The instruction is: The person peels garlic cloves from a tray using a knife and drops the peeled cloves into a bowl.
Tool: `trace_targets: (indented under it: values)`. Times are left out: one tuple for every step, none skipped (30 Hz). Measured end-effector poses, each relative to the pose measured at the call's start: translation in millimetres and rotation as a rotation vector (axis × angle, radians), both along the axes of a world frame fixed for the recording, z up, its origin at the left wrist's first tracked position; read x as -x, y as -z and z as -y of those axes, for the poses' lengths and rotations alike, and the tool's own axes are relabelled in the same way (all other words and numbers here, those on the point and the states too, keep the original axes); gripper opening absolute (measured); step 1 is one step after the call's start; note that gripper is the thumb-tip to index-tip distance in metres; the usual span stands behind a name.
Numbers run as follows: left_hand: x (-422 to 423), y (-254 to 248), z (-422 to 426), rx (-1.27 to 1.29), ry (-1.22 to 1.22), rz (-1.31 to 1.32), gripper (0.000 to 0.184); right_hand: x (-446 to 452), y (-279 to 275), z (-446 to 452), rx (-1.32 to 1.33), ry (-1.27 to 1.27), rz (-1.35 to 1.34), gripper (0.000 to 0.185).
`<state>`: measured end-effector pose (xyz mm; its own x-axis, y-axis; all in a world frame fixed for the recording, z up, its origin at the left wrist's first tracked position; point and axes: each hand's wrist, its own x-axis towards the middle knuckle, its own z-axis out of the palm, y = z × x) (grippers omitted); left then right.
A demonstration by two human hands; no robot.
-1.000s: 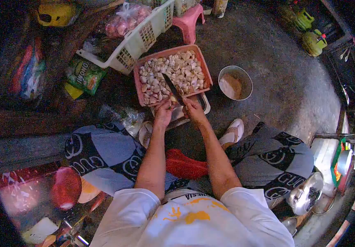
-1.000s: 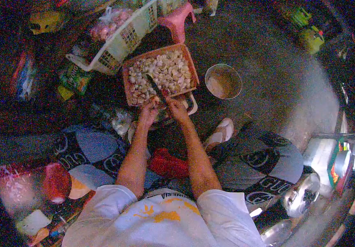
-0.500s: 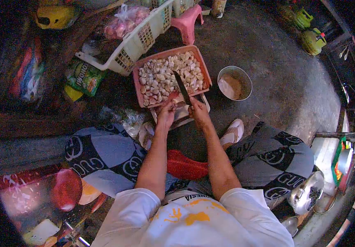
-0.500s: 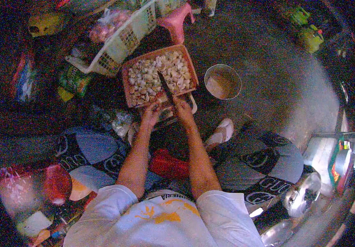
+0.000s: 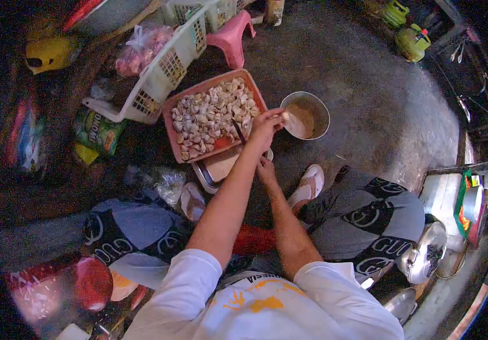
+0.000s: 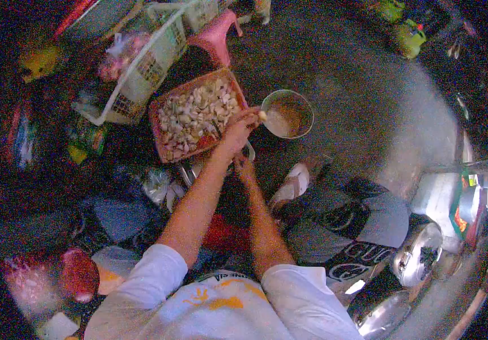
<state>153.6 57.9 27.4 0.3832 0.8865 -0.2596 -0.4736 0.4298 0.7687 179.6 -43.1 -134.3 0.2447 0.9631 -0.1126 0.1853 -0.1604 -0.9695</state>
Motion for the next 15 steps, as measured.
trace_targets:
  values:
    - [-4.2,-2.5,-2.5,-0.018,0.003,0.0,0.026,3.8,10.2,0.9,-0.157,0.054,0.054,0.027]
    - [-8.4,-4.5,-5.0,-0.035,0.006,0.0,0.026,6.4,20.4,3.2,-0.102,0.096,-0.105,0.03]
    - [-11.8,-7.6,-7.2,-0.051,0.007,-0.001,0.026,1.2,13.2,1.9,-0.011,0.048,-0.091,0.031]
    - [-8.0,-9.1,-11.5,-0.148,0.05,-0.135,0.021,-2.4,0.6,2.0,0.082,-0.002,-0.081,0.033]
    - [-1.0,-9.4,-12.2,-0.146,-0.009,-0.174,0.019,-1.8,-11.4,-0.6,0.11,0.004,-0.048,0.033]
    - [8.3,-6.0,-10.7,-0.144,-0.071,-0.214,0.017,-1.4,-22.4,-2.9,0.139,0.01,-0.015,0.033]
    - [22.2,-9.1,-5.7,-0.134,-0.122,-0.262,0.015,-1.5,-26.1,-4.7,0.168,0.014,0.017,0.035]
    - [36.1,-12.8,-0.3,-0.122,-0.173,-0.31,0.013,1.2,-10.7,-6.3,-0.01,0.046,0.087,0.035]
    - [53.4,-32.6,8.4,-0.109,-0.213,-0.363,0.012,-0.1,-26.9,-7.0,-0.026,0.035,0.173,0.034]
    - [70.7,-44.9,14.1,-0.097,-0.254,-0.417,0.011,-1.4,-43.4,-7.5,-0.042,0.026,0.259,0.035]
    - [89.0,-35.1,16.7,-0.059,-0.283,-0.411,0.013,-0.7,-53.7,-9.6,-0.048,0.05,0.239,0.032]
    - [107.3,-14.0,19.7,-0.019,-0.313,-0.402,0.015,0.3,-59.3,-12.1,-0.054,0.071,0.221,0.03]
    - [121.7,0.5,23.1,0.019,-0.344,-0.391,0.017,2.5,-67.9,-16.2,-0.061,0.093,0.204,0.028]
    - [132.2,4.8,28.6,0.043,-0.339,-0.335,0.02,4.8,-93.4,-20.0,-0.273,0.098,0.152,0.028]
    - [140.1,6.9,33.4,0.065,-0.333,-0.276,0.022,6.3,-94.2,-28.2,-0.409,0.066,0.316,0.027]
